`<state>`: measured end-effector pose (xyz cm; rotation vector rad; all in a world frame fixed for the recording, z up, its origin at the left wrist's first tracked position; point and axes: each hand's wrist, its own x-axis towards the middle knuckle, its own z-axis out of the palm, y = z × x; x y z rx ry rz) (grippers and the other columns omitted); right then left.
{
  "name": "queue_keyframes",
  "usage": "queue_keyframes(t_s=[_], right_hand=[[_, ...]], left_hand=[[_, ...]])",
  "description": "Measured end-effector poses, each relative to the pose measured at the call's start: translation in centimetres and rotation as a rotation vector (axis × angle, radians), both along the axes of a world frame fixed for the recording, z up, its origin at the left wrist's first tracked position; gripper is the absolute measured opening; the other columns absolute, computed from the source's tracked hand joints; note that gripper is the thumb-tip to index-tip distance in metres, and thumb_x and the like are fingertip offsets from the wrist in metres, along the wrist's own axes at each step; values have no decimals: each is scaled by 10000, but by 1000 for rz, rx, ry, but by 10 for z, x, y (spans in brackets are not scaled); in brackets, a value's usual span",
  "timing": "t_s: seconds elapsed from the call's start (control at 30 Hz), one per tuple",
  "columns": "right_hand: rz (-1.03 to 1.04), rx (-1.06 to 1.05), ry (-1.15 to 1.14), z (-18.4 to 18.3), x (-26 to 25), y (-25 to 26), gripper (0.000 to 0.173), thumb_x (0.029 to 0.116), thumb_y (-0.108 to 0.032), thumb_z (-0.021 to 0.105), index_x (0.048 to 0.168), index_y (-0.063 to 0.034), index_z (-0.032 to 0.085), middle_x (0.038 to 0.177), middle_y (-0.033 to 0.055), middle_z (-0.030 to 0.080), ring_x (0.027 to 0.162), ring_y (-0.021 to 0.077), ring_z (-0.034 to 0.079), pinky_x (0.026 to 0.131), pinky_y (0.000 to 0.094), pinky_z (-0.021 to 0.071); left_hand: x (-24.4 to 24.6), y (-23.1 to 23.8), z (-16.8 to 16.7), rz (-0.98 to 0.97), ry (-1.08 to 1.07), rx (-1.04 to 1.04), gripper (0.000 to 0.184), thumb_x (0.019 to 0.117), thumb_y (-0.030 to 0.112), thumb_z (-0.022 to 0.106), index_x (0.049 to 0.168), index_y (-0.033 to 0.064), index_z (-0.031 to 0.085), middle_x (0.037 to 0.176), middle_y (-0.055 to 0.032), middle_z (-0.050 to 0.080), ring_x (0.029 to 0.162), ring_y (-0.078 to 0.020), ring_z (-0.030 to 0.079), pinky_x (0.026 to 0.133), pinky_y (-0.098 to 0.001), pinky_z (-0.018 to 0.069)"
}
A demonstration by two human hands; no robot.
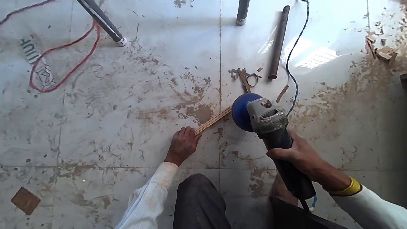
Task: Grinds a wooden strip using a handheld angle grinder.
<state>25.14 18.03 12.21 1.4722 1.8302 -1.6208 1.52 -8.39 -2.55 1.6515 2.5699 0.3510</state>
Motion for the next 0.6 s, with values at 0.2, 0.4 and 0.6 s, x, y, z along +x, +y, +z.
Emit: queue_keyframes(t_s=[0.2, 0.4, 0.6], right_hand=[[88, 44, -77, -10, 7, -7, 724, 599, -389, 837, 1255, -192, 601, 895, 22, 717, 752, 164, 719, 644, 379, 609], [142, 55, -87, -16, -2, -9, 721, 602, -403, 849, 1258, -225, 610, 910, 10, 719, 772, 158, 717, 667, 398, 608], [157, 46, -104, -24, -7, -10, 745, 617, -392, 849, 1295, -211, 599, 909, 27, 718, 770, 171, 716, 669, 410, 602]], left_hand=[[0, -9, 2, 49, -14, 32, 472, 983, 377, 596, 930, -84, 686, 889, -231, 682, 806, -407, 697, 648, -498, 555], [-4, -7, -3, -28, 13, 21, 296, 972, 190, 617, 886, -87, 674, 848, -219, 666, 790, -389, 702, 653, -479, 567], [-6, -5, -4, -41, 15, 42, 312, 972, 201, 602, 851, -80, 667, 811, -203, 653, 759, -374, 695, 629, -459, 561]])
